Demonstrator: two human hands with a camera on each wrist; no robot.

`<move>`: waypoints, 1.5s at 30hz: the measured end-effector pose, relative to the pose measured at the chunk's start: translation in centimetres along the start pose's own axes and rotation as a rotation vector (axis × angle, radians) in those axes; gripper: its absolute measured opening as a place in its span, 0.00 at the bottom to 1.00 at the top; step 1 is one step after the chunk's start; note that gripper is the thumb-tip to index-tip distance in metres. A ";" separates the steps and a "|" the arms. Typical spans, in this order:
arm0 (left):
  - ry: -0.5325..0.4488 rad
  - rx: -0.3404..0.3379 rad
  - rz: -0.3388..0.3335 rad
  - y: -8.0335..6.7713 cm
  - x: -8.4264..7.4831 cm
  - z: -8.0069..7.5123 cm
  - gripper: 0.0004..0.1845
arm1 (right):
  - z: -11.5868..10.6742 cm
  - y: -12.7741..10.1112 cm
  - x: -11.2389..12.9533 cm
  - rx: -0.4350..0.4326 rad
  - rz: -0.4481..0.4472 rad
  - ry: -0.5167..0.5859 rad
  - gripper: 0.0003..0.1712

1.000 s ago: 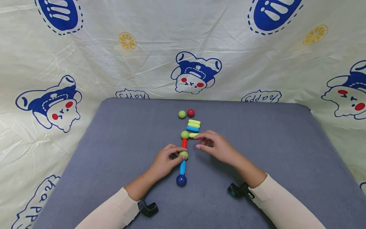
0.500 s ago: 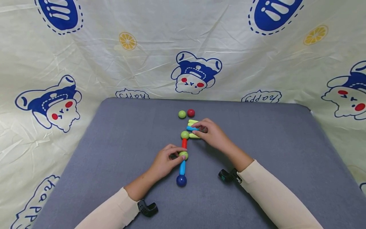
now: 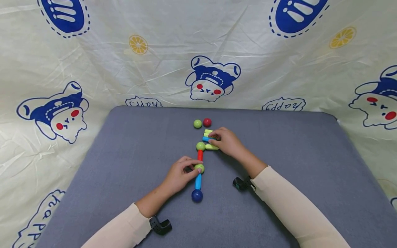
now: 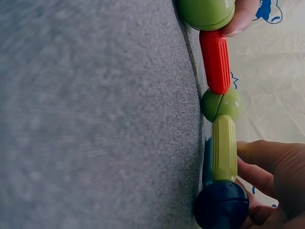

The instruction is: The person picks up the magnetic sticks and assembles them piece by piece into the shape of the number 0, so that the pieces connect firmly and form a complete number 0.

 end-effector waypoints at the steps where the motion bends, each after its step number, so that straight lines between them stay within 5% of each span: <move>1: 0.000 -0.002 0.003 0.0 0.0 0.0 0.12 | 0.0 0.1 0.0 0.005 0.002 -0.006 0.15; 16: -0.008 0.003 0.004 0.0 0.0 0.1 0.12 | 0.4 1.1 -0.6 0.040 0.036 -0.069 0.12; 26: -0.006 -0.010 0.001 0.1 0.1 0.1 0.12 | -0.1 0.7 0.0 0.010 0.048 -0.010 0.13; 45: -0.044 -0.086 -0.010 0.1 0.0 -0.1 0.13 | -2.4 -4.5 2.5 -0.075 0.018 0.124 0.14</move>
Point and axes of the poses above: each hand's wrist, its own y-axis towards the middle knuckle, its own z-axis out of the palm, x = y × z, the point moved 4 cm from there along y, towards the middle knuckle, and after that the axes turned 13 degrees about -z, right-handed, at the moved point
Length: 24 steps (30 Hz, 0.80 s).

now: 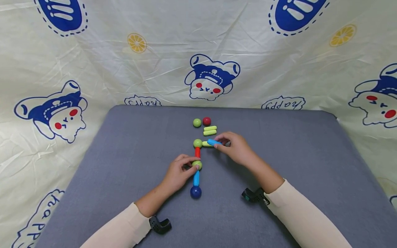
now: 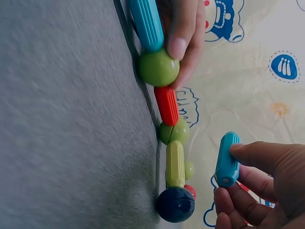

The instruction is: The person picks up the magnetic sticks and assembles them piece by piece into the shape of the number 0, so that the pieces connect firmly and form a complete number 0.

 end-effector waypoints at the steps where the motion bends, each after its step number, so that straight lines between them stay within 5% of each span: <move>1: -0.004 -0.005 -0.003 0.0 0.0 0.0 0.13 | 0.0 -0.3 0.1 0.003 -0.003 0.000 0.14; 24: 0.043 -0.030 0.004 -0.2 -0.4 -0.2 0.15 | 2.6 -6.9 1.9 0.186 -0.091 -0.026 0.08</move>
Point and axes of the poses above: each hand's wrist, its own y-axis towards the middle knuckle, its own z-axis out of the palm, x = y × z, the point moved 4 cm from there along y, towards the middle knuckle, and after that the axes turned 13 degrees about -z, right-handed, at the moved point
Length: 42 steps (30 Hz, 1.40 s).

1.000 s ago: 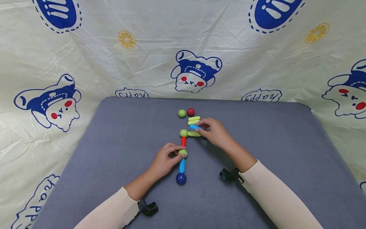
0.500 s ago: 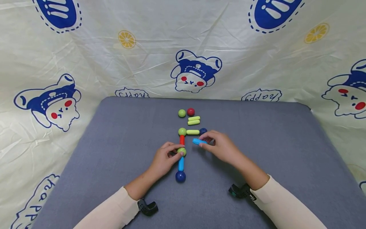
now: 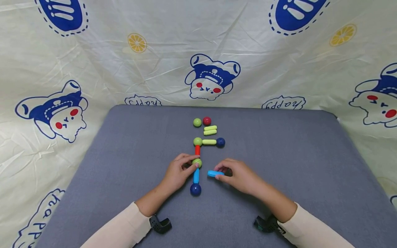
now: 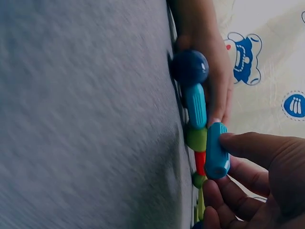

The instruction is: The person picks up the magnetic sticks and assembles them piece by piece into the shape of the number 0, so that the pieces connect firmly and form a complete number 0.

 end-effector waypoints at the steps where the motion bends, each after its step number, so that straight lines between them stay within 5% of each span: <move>1: -0.001 -0.001 -0.001 0.0 0.0 0.0 0.15 | 0.2 -0.2 0.1 0.008 -0.001 0.006 0.08; 18: 0.006 -0.009 0.004 0.1 0.1 0.0 0.14 | 3.1 -1.2 1.1 0.115 -0.073 0.098 0.07; 42: -0.002 0.000 -0.018 0.0 0.2 0.0 0.15 | 3.9 -1.5 0.5 0.087 -0.042 0.178 0.08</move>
Point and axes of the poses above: each hand's wrist, its own y-axis towards the middle knuckle, its own z-axis out of the palm, x = y × z, the point moved 4 cm from there along y, towards the middle knuckle, and after that the axes turned 13 degrees about -z, right-handed, at the moved point
